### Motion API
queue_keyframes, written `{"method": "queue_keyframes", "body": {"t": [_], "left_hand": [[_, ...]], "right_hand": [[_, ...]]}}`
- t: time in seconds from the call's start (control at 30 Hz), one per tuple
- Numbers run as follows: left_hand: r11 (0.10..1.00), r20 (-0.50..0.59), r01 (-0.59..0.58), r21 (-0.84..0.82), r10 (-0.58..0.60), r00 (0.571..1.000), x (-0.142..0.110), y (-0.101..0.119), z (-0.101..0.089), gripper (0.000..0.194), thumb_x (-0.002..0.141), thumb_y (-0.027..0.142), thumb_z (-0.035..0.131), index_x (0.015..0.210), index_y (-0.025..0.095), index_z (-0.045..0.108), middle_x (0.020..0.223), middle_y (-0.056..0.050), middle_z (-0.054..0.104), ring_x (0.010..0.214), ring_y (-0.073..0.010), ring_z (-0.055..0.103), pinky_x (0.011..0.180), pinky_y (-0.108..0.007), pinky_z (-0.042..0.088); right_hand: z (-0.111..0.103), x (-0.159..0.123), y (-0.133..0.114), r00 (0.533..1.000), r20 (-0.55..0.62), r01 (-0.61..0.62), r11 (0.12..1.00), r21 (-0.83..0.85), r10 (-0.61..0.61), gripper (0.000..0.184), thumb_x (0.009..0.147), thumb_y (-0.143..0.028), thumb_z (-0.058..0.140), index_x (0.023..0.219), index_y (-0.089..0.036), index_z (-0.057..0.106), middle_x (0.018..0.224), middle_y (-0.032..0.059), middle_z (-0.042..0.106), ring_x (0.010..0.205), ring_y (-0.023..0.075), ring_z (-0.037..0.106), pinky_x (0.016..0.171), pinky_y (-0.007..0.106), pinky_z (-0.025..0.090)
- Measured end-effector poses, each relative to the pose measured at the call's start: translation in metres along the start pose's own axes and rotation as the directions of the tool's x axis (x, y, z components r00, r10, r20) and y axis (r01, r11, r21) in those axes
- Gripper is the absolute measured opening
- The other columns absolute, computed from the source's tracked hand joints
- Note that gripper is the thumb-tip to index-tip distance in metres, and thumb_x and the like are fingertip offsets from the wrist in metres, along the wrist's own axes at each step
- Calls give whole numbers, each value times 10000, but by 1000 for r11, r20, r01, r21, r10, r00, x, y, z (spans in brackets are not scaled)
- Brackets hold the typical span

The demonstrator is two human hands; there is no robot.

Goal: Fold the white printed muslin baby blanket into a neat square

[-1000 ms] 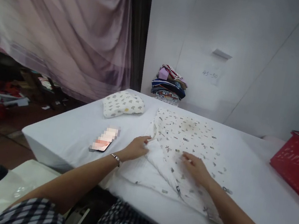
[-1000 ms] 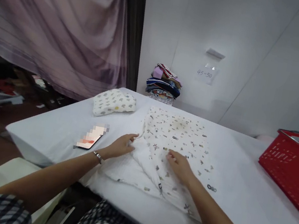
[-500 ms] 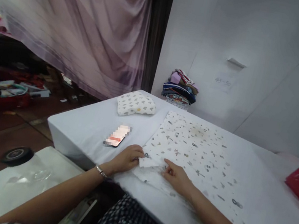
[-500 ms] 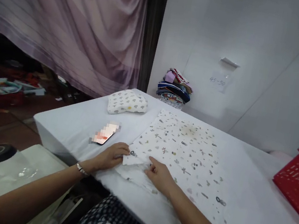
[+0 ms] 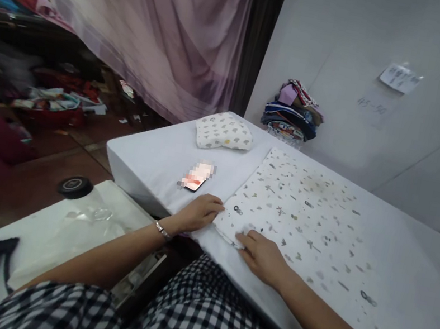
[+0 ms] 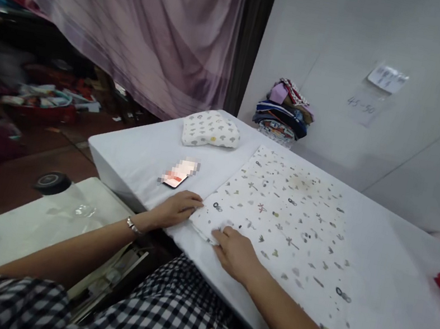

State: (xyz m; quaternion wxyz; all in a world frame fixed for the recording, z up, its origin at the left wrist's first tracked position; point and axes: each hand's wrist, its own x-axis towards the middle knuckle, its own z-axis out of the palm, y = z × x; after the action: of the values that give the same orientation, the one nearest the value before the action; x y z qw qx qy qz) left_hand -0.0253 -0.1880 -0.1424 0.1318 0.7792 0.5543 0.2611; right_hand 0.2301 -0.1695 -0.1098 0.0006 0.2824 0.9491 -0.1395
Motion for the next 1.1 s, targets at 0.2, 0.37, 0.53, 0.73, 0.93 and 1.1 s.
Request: {"method": "queue_keyframes", "body": {"t": [0.2, 0.37, 0.53, 0.73, 0.93, 1.1], "left_hand": [[959, -73, 282, 15, -280, 957, -11, 20, -6, 337, 874, 398, 407, 1023, 192, 629, 907, -53, 647, 864, -189, 565, 814, -324, 426], [911, -49, 374, 176, -371, 927, -10, 42, 1, 370, 807, 469, 500, 1028, 185, 586, 896, -61, 621, 868, -214, 562, 752, -316, 409], [860, 15, 422, 289, -444, 896, 2, 49, 6, 306, 815, 454, 460, 920, 184, 561, 922, -82, 639, 878, -242, 587, 692, -321, 404], [838, 81, 474, 269, -511, 856, 15, 43, 2, 266, 773, 460, 496, 810, 198, 525, 787, -67, 655, 787, -238, 616, 624, -304, 376], [858, 69, 457, 236, -484, 872, 15, 46, 0, 211, 762, 405, 486, 695, 207, 455, 700, -45, 618, 714, -227, 594, 588, -299, 340], [851, 23, 525, -10, -525, 851, 13, 42, 4, 228, 754, 385, 509, 671, 211, 388, 639, 1, 571, 650, -178, 568, 577, -272, 349]], "right_hand": [[6, 8, -5, 1000, -5, 25, 1000, 14, -25, 291, 921, -284, 380, 1158, -212, 533, 974, 61, 542, 858, 172, 533, 730, 274, 426], [10, 15, -15, 1000, -13, 2, 1000, -29, -2, 304, 918, -302, 391, 1172, -198, 521, 1009, 80, 528, 874, 183, 513, 723, 285, 430], [16, 17, -24, 997, -71, -1, 997, -76, -5, 305, 908, -275, 395, 1161, -165, 527, 1023, 91, 531, 933, 210, 479, 766, 311, 426], [19, 13, -30, 991, -133, -30, 997, -68, 21, 299, 893, -250, 411, 1160, -168, 516, 1008, 80, 530, 921, 212, 458, 766, 319, 409], [20, 8, -29, 984, -177, -34, 999, 7, 35, 322, 874, -263, 434, 1179, -188, 506, 1038, 67, 522, 949, 204, 446, 796, 314, 391], [16, 7, -30, 983, -171, -57, 994, 88, 72, 278, 879, -244, 417, 1129, -200, 532, 1021, 59, 521, 941, 188, 456, 802, 299, 384]]}}
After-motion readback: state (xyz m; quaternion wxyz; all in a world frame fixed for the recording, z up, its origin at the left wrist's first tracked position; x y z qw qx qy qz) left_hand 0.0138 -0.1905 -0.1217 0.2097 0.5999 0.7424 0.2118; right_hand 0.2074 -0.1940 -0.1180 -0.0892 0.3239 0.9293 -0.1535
